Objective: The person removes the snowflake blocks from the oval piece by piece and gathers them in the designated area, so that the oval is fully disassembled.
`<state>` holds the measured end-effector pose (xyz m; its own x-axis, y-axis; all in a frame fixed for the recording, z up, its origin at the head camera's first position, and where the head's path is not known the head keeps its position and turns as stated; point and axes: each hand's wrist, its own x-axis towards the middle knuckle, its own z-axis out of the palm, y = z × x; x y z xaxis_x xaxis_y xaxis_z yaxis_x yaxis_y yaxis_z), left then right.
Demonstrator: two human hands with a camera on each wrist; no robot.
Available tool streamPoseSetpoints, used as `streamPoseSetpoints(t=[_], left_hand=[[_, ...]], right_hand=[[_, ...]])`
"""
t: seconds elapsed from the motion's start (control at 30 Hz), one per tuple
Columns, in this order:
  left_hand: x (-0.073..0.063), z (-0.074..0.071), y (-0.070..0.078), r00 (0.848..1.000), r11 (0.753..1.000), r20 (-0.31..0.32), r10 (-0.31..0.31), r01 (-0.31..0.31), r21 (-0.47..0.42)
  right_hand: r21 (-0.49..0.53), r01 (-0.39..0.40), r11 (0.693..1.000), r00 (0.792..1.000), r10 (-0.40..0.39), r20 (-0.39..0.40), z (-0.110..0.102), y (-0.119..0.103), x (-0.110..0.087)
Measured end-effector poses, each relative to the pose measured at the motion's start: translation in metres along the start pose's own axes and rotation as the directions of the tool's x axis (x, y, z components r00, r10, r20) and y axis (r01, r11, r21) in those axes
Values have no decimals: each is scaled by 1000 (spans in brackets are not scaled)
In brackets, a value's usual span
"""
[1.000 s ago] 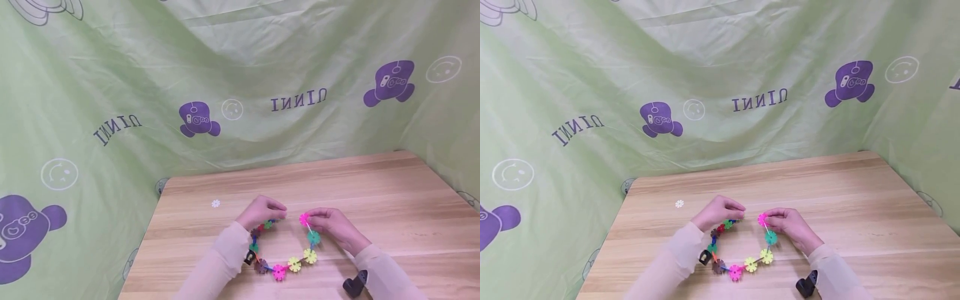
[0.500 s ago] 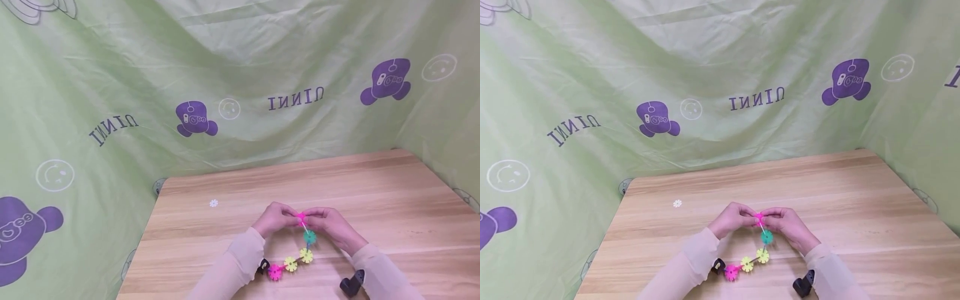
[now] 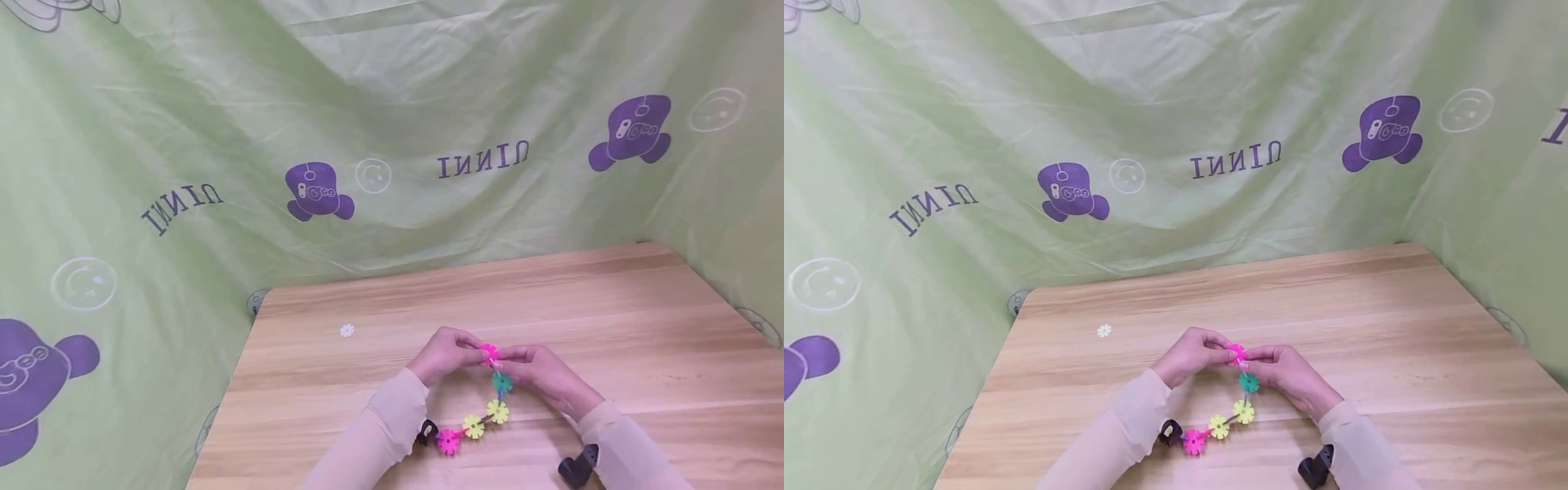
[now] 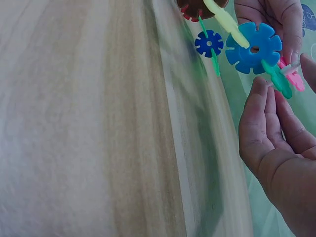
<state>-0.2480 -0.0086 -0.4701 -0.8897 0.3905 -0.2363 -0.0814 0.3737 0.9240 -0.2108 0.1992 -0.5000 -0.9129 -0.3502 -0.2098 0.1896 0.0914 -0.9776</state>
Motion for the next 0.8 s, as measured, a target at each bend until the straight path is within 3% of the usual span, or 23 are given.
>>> streamPoseSetpoints(t=[0.2,0.4,0.63,0.8], left_hand=[[3,1,-2,1000,995,19,7,-5,-96],[3,0,-3,1000,992,1,22,-22,-123],[4,1,-5,999,988,-48,-16,8,-156],[7,0,-5,995,969,-79,-59,38,-245]], right_hand=[[-10,11,1000,1000,-11,1,1,-1,0],[6,15,1000,1000,-15,-4,4,-2,2],[13,3,1000,1000,-3,-20,5,-4,4],[29,7,1000,1000,-7,-22,6,-7,7]])
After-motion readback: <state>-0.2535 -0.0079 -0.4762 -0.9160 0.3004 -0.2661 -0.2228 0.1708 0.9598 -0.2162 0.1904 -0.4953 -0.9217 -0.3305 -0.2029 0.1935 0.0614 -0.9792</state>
